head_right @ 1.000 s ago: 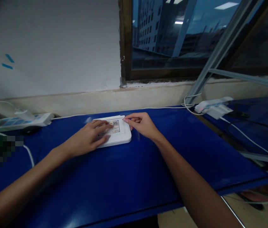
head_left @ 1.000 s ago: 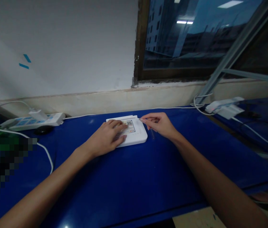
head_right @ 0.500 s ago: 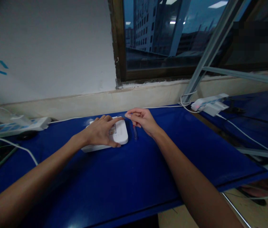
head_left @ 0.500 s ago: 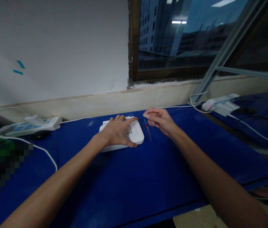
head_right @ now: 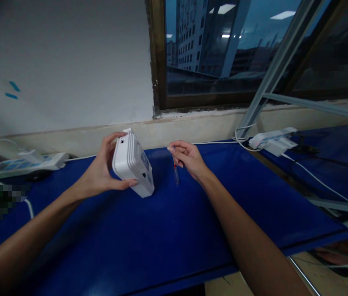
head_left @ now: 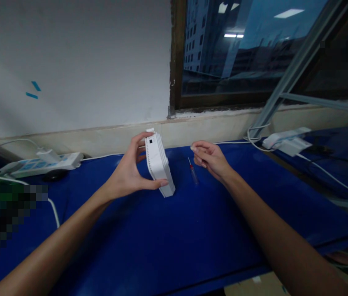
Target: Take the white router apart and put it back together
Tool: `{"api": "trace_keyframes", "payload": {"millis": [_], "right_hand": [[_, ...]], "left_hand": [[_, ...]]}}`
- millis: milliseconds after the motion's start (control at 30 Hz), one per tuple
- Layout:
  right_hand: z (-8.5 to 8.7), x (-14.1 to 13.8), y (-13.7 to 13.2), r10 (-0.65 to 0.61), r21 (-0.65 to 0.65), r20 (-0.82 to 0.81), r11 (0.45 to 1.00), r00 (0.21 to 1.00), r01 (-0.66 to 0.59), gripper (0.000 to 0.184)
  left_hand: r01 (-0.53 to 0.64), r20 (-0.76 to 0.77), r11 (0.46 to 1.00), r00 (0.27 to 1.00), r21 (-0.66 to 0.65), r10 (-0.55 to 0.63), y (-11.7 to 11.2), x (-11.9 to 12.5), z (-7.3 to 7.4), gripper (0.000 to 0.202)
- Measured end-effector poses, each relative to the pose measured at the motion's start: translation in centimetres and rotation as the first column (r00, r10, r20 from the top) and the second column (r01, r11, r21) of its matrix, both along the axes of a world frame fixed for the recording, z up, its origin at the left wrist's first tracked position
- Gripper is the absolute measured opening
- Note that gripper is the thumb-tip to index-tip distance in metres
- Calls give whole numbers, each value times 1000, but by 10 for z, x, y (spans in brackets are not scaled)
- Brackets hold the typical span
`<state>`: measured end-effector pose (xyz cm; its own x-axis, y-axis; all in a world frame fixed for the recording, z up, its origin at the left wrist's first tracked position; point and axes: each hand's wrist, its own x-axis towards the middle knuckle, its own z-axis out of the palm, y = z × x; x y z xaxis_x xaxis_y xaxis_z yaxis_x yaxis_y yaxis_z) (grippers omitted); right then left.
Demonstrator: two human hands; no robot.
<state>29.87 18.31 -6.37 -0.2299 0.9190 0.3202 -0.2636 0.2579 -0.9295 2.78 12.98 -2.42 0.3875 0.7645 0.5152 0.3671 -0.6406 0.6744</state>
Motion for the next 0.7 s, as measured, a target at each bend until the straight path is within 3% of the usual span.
{"api": "trace_keyframes", "payload": {"millis": [133, 233, 433, 600, 700], "right_hand": [[-3, -1, 1, -32, 8, 51, 999, 998, 32, 27], [-4, -1, 1, -48, 9, 78, 999, 996, 48, 29], [-6, -2, 0, -14, 45, 127, 999, 992, 9, 27], [-6, -6, -4, 28, 59, 277, 997, 960, -46, 27], [-5, -8, -7, 46, 48, 378, 996, 925, -70, 28]], "left_hand": [[-99, -3, 992, 995, -82, 100, -8, -27, -16, 122], [-108, -6, 982, 994, -155, 108, -9, -46, -29, 133], [-46, -24, 954, 999, -296, 41, -7, -65, -44, 103], [94, -56, 862, 989, -499, -140, -9, -69, -45, 90], [32, -156, 892, 981, -451, -114, -12, -69, -44, 92]]}}
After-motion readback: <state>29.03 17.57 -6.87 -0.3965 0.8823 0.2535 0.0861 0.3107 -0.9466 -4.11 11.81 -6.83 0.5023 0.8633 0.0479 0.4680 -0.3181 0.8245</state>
